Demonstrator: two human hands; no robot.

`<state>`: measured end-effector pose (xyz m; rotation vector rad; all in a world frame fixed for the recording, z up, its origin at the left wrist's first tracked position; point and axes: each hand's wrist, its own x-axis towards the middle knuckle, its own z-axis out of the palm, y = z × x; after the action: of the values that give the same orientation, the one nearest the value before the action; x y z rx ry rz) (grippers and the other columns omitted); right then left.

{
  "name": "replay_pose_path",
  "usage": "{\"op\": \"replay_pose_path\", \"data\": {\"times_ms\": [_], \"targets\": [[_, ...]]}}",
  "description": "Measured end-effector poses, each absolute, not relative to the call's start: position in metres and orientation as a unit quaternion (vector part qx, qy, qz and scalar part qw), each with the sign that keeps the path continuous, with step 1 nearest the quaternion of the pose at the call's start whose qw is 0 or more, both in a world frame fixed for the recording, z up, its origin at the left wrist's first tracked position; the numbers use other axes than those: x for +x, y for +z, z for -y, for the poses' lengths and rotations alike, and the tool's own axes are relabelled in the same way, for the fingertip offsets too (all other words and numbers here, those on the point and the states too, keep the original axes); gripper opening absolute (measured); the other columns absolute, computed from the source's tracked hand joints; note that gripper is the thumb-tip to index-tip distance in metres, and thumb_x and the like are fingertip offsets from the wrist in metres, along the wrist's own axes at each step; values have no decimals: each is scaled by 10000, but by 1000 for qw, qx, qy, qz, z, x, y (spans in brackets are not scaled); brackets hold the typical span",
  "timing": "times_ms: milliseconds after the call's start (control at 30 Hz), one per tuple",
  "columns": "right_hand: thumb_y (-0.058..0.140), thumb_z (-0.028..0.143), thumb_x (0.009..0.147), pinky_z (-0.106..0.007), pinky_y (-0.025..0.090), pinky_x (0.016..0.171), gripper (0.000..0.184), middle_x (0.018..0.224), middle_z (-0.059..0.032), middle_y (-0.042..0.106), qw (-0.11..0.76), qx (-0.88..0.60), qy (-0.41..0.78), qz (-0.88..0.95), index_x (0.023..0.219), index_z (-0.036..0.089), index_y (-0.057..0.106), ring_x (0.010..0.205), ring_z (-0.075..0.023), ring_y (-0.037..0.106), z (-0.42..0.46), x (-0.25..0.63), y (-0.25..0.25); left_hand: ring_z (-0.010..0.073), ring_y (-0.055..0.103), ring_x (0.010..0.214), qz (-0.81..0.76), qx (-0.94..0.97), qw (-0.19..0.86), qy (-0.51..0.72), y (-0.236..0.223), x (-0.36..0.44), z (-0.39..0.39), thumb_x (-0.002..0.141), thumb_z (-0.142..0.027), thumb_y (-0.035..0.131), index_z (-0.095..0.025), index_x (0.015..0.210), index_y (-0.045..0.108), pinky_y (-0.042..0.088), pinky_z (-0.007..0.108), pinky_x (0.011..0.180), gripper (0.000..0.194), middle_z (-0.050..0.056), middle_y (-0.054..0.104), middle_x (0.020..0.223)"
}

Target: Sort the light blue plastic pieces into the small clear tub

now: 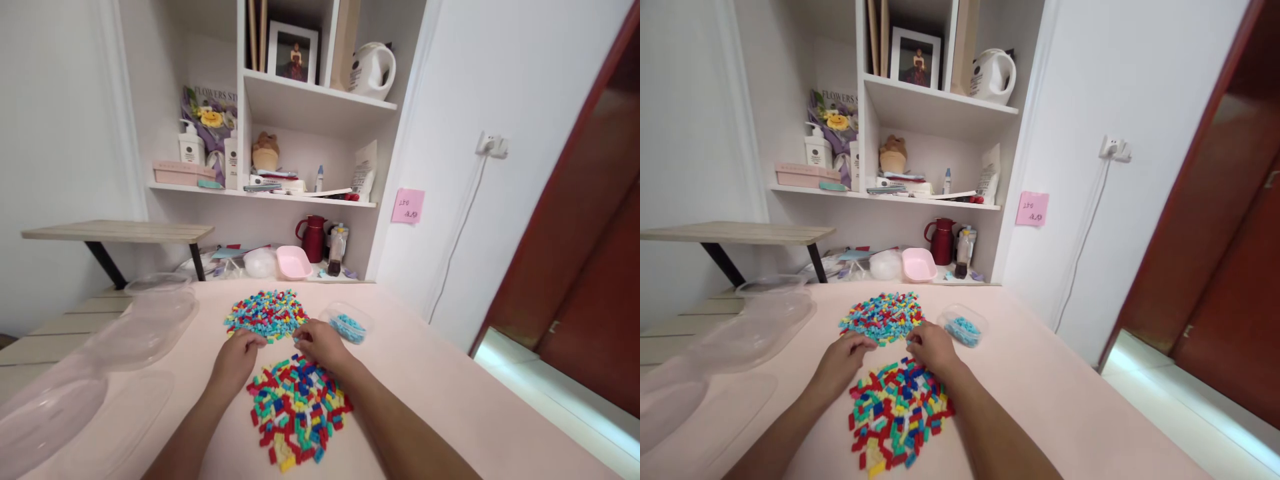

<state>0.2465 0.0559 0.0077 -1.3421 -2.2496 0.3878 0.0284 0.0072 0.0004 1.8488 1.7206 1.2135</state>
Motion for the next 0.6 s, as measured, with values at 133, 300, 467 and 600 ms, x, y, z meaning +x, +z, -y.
{"op": "replay_pose_path", "data": {"times_ms": [133, 300, 467, 600], "targets": [[628, 253, 745, -241, 408, 727, 179, 948, -16, 689, 229, -501, 131, 824, 908, 253, 703, 840, -162, 611, -55, 245, 9, 149, 619, 714, -611, 650, 171, 418, 2, 29, -7, 767, -206, 449, -230, 785, 737, 486, 268, 661, 290, 26, 682, 882], [630, 230, 741, -225, 394, 684, 144, 891, 7, 703, 226, -502, 150, 821, 874, 250, 684, 796, -144, 616, -55, 244, 10, 155, 615, 708, -620, 640, 169, 420, 6, 30, -5, 756, -195, 453, -232, 785, 743, 477, 269, 662, 294, 23, 683, 870], [656, 227, 713, -216, 363, 639, 117, 816, 25, 698, 243, -504, 156, 814, 828, 247, 672, 749, -134, 607, -53, 245, 12, 164, 621, 733, -663, 558, 124, 483, 12, 23, -2, 751, -218, 448, -233, 795, 726, 467, 270, 675, 281, 17, 682, 927], [639, 227, 720, -230, 363, 644, 133, 825, -1, 684, 298, -488, 115, 812, 846, 240, 681, 751, -151, 587, -52, 255, 22, 174, 636, 760, -712, 456, 93, 526, 11, 11, -3, 737, -218, 450, -234, 805, 718, 459, 272, 680, 278, 20, 690, 921]]}}
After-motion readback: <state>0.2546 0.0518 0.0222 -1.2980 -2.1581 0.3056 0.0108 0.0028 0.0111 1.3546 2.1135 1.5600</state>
